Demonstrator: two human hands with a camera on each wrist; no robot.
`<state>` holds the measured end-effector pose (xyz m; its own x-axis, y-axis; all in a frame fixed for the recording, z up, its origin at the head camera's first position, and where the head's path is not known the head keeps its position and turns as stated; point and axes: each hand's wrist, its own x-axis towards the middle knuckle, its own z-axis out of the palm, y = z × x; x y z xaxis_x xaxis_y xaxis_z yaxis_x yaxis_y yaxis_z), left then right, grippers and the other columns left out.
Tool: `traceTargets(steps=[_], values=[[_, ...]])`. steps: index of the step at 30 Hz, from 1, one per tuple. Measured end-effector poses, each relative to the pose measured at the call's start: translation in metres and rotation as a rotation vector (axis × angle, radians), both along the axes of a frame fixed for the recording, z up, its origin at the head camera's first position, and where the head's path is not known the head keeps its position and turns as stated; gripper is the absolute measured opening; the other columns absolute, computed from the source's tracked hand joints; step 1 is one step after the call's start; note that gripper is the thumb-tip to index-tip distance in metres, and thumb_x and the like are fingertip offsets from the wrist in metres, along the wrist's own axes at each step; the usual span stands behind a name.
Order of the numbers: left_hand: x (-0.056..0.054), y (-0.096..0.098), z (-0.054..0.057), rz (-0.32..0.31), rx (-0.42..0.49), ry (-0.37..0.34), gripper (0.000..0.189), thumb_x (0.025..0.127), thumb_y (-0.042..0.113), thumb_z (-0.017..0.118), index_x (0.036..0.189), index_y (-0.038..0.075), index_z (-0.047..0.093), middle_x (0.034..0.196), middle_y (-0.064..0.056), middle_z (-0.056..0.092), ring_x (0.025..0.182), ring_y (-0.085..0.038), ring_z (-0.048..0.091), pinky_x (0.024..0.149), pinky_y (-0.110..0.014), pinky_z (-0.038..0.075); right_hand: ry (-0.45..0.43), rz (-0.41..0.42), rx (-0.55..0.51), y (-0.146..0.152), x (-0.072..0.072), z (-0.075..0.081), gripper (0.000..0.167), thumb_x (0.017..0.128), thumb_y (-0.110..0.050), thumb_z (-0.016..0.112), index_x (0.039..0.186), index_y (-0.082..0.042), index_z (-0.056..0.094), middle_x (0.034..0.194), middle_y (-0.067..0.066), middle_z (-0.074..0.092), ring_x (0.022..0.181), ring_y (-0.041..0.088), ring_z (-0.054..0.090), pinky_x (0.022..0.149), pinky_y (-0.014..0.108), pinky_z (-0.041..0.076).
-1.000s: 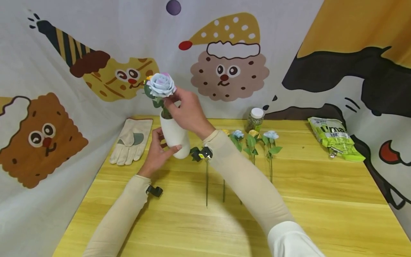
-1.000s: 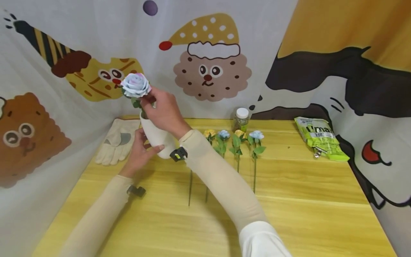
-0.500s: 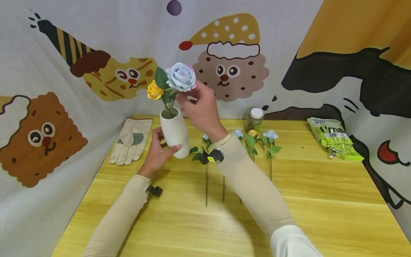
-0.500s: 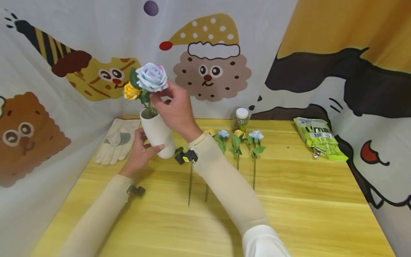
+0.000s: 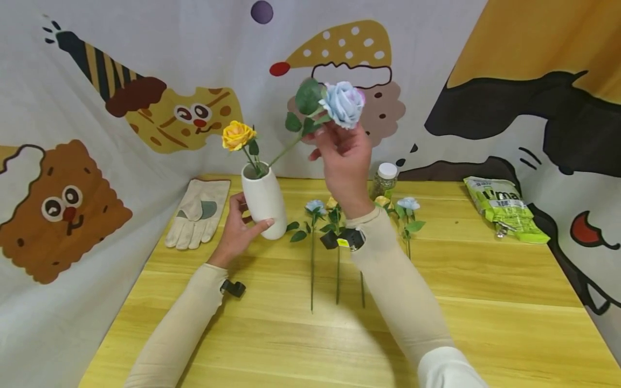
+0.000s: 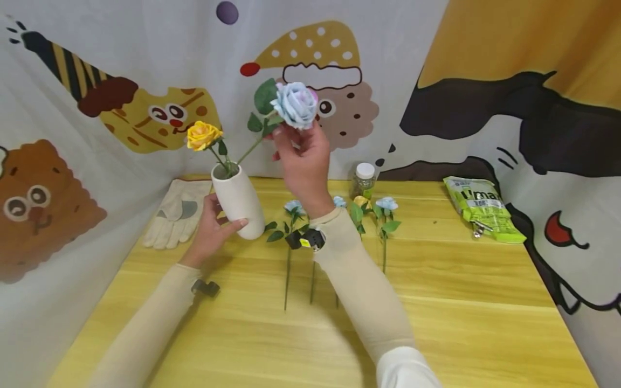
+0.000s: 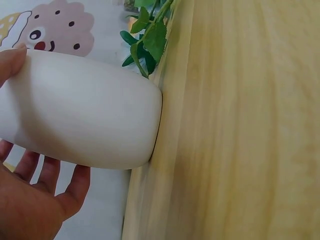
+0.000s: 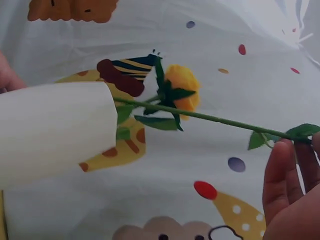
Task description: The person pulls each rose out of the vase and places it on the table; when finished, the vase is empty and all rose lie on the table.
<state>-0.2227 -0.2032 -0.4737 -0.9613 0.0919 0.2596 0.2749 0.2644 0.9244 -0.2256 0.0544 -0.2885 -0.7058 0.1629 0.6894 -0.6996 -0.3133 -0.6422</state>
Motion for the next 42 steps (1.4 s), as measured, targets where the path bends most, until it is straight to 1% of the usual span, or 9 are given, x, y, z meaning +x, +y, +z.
traceTargets(steps=[5,9,13,16,18,22,27,35,42], values=[[0.0,0.0,0.0,-0.001,0.004,-0.001,0.086,0.087,0.017,0.086,0.153,0.009,0.03,0.147,-0.015,0.043,0.134,-0.035,0.048,0.108,-0.058,0.044,0.031,-0.028,-0.167,0.018,0.001,-0.005,0.019,0.101,0.009,0.059,0.114,-0.003,0.065,0.101,0.002,0.076,0.08,0.017,0.074,0.057,0.027,0.058],[0.0,0.0,0.0,-0.001,0.005,-0.001,0.086,0.087,0.017,0.086,0.153,0.009,0.03,0.147,-0.014,0.043,0.134,-0.037,0.048,0.108,-0.058,0.045,-0.021,-0.059,-0.268,0.034,0.005,-0.01,0.012,0.102,0.005,0.058,0.111,-0.002,0.063,0.098,0.008,0.072,0.078,0.02,0.075,0.055,0.028,0.058],[0.0,0.0,-0.001,-0.002,-0.002,0.007,0.085,0.088,0.022,0.087,0.152,0.01,0.031,0.146,-0.013,0.044,0.132,-0.036,0.049,0.107,-0.055,0.046,-0.083,-0.04,-0.372,0.048,0.011,-0.017,0.007,0.103,0.004,0.059,0.109,0.001,0.061,0.095,0.011,0.07,0.074,0.021,0.073,0.052,0.028,0.057],[0.001,-0.001,-0.001,0.001,-0.009,0.011,0.085,0.088,0.022,0.087,0.152,0.011,0.031,0.146,-0.013,0.044,0.132,-0.035,0.049,0.107,-0.055,0.046,-0.118,-0.013,-0.394,0.058,0.014,-0.026,0.008,0.103,0.004,0.06,0.11,0.003,0.061,0.093,0.011,0.069,0.072,0.021,0.072,0.049,0.027,0.056],[0.001,-0.001,-0.001,0.003,-0.012,0.012,0.085,0.088,0.022,0.087,0.152,0.011,0.031,0.146,-0.013,0.044,0.132,-0.034,0.049,0.107,-0.055,0.046,-0.142,-0.015,-0.363,0.065,0.016,-0.033,0.009,0.103,0.004,0.061,0.111,0.003,0.062,0.092,0.009,0.069,0.071,0.02,0.072,0.049,0.026,0.055],[0.0,-0.001,-0.001,0.002,-0.018,0.013,0.086,0.089,0.022,0.086,0.153,0.011,0.03,0.148,-0.014,0.043,0.133,-0.034,0.049,0.107,-0.056,0.046,-0.201,-0.021,-0.287,0.078,0.018,-0.049,0.008,0.102,0.002,0.063,0.109,-0.002,0.065,0.091,0.007,0.069,0.068,0.018,0.071,0.048,0.024,0.053],[0.0,-0.001,-0.002,-0.002,-0.01,0.005,0.087,0.089,0.023,0.086,0.153,0.011,0.03,0.148,-0.014,0.043,0.133,-0.033,0.05,0.108,-0.058,0.046,-0.316,-0.034,-0.145,0.097,0.023,-0.068,0.011,0.102,0.0,0.064,0.11,-0.007,0.068,0.09,0.003,0.071,0.068,0.015,0.07,0.048,0.022,0.051],[0.0,-0.001,-0.002,-0.004,-0.003,0.005,0.086,0.088,0.023,0.086,0.153,0.011,0.031,0.147,-0.014,0.043,0.133,-0.034,0.049,0.109,-0.057,0.046,-0.528,-0.052,0.116,0.137,0.026,-0.095,0.021,0.104,-0.008,0.066,0.124,-0.003,0.067,0.095,-0.003,0.073,0.071,0.008,0.07,0.054,0.02,0.053],[0.001,0.0,-0.001,-0.003,-0.008,0.002,0.088,0.088,0.024,0.087,0.154,0.011,0.03,0.148,-0.014,0.043,0.132,-0.034,0.049,0.108,-0.057,0.046,-0.611,-0.049,0.244,0.172,0.029,-0.111,0.023,0.104,-0.01,0.067,0.127,-0.007,0.069,0.092,-0.007,0.072,0.071,0.006,0.069,0.059,0.019,0.054]])
